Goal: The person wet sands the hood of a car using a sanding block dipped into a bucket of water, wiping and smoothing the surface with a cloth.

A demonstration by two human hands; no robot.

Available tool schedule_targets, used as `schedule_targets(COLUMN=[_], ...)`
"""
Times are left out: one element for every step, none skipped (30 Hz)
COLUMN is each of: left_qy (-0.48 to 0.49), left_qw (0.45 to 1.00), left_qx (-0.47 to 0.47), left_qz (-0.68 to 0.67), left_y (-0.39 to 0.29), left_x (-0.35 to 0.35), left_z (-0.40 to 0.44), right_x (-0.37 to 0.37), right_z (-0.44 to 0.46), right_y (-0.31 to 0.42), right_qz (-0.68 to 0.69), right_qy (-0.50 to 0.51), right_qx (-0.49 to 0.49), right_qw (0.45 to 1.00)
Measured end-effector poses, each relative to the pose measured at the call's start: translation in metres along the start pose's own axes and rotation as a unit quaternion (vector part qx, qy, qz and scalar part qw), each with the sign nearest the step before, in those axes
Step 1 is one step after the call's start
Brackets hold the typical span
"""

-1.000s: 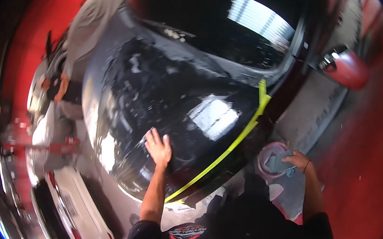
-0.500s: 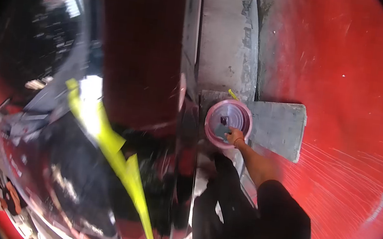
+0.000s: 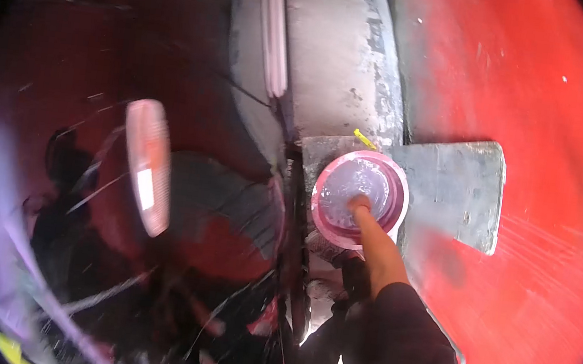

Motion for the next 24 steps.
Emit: schedule_targets(left_qy=[0.0,0.001,-0.005,-0.005,-0.005,-0.007,-0.002,0.004,0.004,0.0,-0.008,-0.012,-0.03,-0.006,0.026,0.022,0.011,0.009,0.0,-0.011,-0.007,-0.007,-0.018,-0.042], left_qw=[1.0,1.0,0.999,0.999,0.998,0.997,0.996,0.994,0.993,0.994,0.995,0.996,0.995,0.992,0.986,0.985,0.986,0.985,0.984,0.984,0.983,0.981,0.98,0.98], left_qx=[-0.01,-0.02,-0.033,-0.049,-0.063,-0.077,-0.089,-0.107,-0.11,-0.106,-0.101,-0.092,-0.094,-0.125,-0.163,-0.17,-0.166,-0.174,-0.174,-0.174,-0.179,-0.185,-0.185,-0.181], left_qz=[0.006,0.01,0.011,0.014,0.017,0.016,0.018,0.022,0.033,0.02,0.017,-0.018,-0.021,0.019,0.008,-0.019,-0.015,-0.021,-0.028,-0.033,-0.043,-0.051,-0.065,-0.078], left_y=[0.005,0.009,0.017,0.022,0.025,0.027,0.025,0.022,0.008,0.018,0.027,0.008,0.009,0.015,0.014,0.015,0.017,0.016,0.019,0.021,0.02,0.02,0.021,0.022], left_x=[-0.013,-0.025,-0.037,-0.048,-0.055,-0.064,-0.062,-0.068,-0.074,-0.072,-0.065,-0.078,-0.079,-0.073,-0.078,-0.079,-0.076,-0.076,-0.074,-0.073,-0.075,-0.077,-0.08,-0.079], left_z=[-0.005,-0.011,-0.019,-0.029,-0.037,-0.045,-0.048,-0.053,-0.053,-0.061,-0.063,-0.055,-0.058,-0.06,-0.057,-0.059,-0.059,-0.058,-0.06,-0.06,-0.061,-0.06,-0.061,-0.063], right_x=[-0.002,-0.008,-0.104,-0.098,-0.124,-0.154,-0.19,-0.24,-0.29,-0.326,-0.367,-0.407,-0.442,-0.478,-0.51,-0.535,-0.555,-0.564,-0.568,-0.568,-0.564,-0.55,-0.533,-0.511], right_z=[-0.003,-0.023,-0.115,-0.12,-0.152,-0.179,-0.214,-0.255,-0.307,-0.346,-0.373,-0.407,-0.453,-0.506,-0.553,-0.595,-0.628,-0.654,-0.676,-0.695,-0.713,-0.72,-0.728,-0.734], right_y=[-0.015,-0.016,0.005,-0.011,-0.019,-0.022,-0.029,-0.026,-0.021,-0.019,-0.007,0.004,0.02,0.051,0.089,0.123,0.16,0.195,0.236,0.278,0.318,0.358,0.395,0.43], right_qz=[0.113,0.342,0.444,0.547,0.687,0.646,0.654,0.64,0.622,0.592,0.59,0.589,0.568,0.545,0.52,0.467,0.416,0.394,0.375,0.325,0.275,0.283,0.236,0.208], right_qy=[-0.011,-0.058,0.031,0.054,0.118,0.073,0.08,0.081,0.077,0.085,0.036,-0.013,-0.011,-0.022,-0.032,-0.053,-0.072,-0.087,-0.102,-0.13,-0.154,-0.081,-0.04,-0.043], right_qx=[0.022,0.059,0.086,0.035,-0.038,-0.07,-0.111,-0.076,-0.035,-0.053,-0.104,-0.154,-0.168,-0.255,-0.344,-0.393,-0.434,-0.451,-0.472,-0.523,-0.572,-0.596,-0.615,-0.659], right_qw=[0.993,0.936,0.891,0.835,0.716,0.756,0.744,0.76,0.778,0.799,0.8,0.793,0.806,0.798,0.782,0.79,0.796,0.796,0.792,0.777,0.757,0.747,0.751,0.721])
Point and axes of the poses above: each hand's wrist, its own z-axis towards the middle knuckle, its own x-axis out of the palm, y = z × x, the point moved 4 cm from there along z, towards the middle knuckle, and after that the axes turned 13 degrees about -z, right-handed, at the moved point
